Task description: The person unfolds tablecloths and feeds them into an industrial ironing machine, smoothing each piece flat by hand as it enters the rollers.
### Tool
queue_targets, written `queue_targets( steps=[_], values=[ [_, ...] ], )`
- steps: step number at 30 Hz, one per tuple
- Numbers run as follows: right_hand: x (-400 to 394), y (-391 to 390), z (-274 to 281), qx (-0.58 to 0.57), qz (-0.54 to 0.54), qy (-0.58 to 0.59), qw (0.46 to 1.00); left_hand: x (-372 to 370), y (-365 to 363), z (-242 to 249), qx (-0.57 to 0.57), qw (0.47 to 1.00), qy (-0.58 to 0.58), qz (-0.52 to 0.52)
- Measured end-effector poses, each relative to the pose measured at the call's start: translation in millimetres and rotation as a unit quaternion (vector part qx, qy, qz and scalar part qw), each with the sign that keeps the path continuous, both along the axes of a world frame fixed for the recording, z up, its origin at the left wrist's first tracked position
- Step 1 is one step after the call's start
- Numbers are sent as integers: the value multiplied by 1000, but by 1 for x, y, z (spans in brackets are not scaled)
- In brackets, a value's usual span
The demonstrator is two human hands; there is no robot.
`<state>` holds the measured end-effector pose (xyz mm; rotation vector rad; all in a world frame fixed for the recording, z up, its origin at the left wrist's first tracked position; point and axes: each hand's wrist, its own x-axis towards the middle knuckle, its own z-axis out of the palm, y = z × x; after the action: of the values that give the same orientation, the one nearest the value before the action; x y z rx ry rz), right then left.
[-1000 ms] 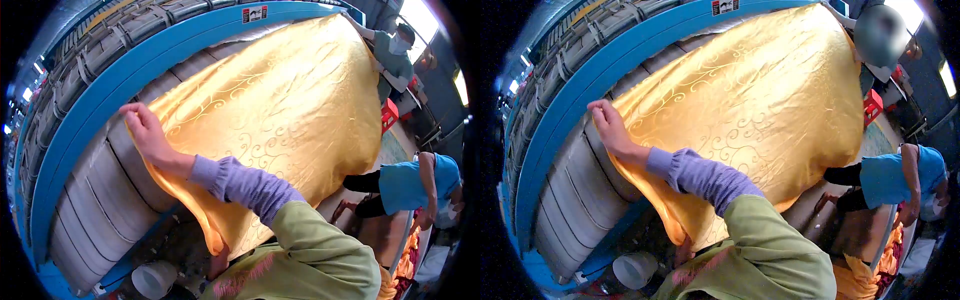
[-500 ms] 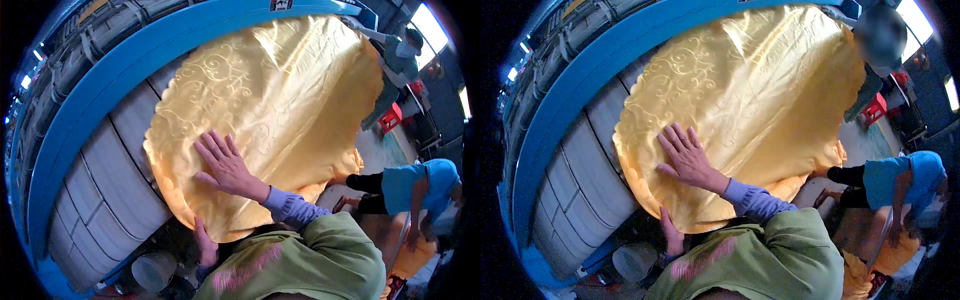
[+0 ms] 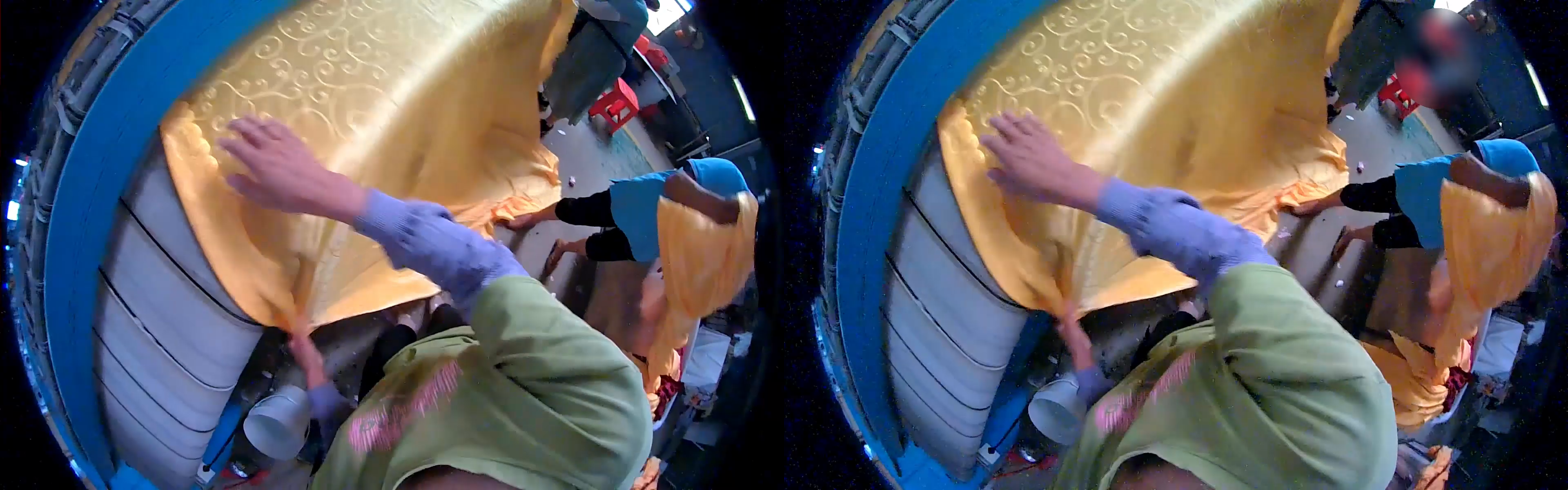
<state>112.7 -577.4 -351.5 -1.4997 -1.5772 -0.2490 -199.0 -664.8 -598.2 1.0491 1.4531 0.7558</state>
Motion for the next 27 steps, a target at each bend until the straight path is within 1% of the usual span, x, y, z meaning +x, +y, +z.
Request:
queue_targets(
  steps=[1,2,4,5,6,7,8,9,10,11,12,13,15,17,18,20,21,22,23,25,26,27],
  values=[
    [7,-33,-4,-7,-17,19,1000,-20,-3,38,18,999,2,36],
    [14,-70,-9,-12,-33,38,999,-30,-10,63,34,993,52,103],
    [22,-120,-34,-36,-82,52,995,-35,-16,99,49,978,-82,187],
    [18,-134,-47,-54,-83,53,994,-49,-10,85,53,991,-70,97],
    [12,-147,-59,-73,-86,54,992,-52,-6,59,78,995,-48,30],
    [5,-156,-70,-91,-90,55,990,-54,0,32,-16,1000,4,-20],
    [-7,-159,-78,-90,-68,63,992,-45,5,8,-39,996,-25,-75],
    [-19,-169,-82,-110,-48,73,990,-20,-4,-11,-38,996,-15,-73],
    [-31,-178,-86,-130,-30,82,988,-12,-7,-57,23,998,-9,-66],
    [-37,-188,-93,-146,-11,104,984,5,-18,-45,-28,996,-74,-49],
    [-41,-197,-103,-163,7,124,979,13,-25,-32,-39,995,-73,-49],
    [-45,-210,-116,-179,27,144,973,5,-28,-20,-23,998,-44,-47],
    [-42,-235,-144,-272,-1,192,943,-35,-15,29,32,999,26,-34],
    [-26,-268,-183,-341,-23,223,913,-87,7,101,129,985,114,15],
    [-17,-289,-201,-372,-33,234,898,-110,19,141,185,968,163,46],
    [-1,-325,-221,-381,-75,266,883,-138,38,213,296,908,279,104],
    [7,-333,-231,-421,-87,294,854,-145,45,243,347,862,346,132],
    [16,-345,-241,-456,-102,322,823,-141,47,263,396,814,394,159],
    [23,-359,-254,-487,-122,350,791,-133,46,274,445,773,415,179],
    [30,-402,-284,-490,-179,386,761,-106,50,278,533,697,435,202],
    [33,-431,-297,-492,-213,402,742,-78,35,278,529,729,385,201],
    [34,-460,-311,-497,-232,439,712,-63,26,267,505,799,293,149]
  ],
)
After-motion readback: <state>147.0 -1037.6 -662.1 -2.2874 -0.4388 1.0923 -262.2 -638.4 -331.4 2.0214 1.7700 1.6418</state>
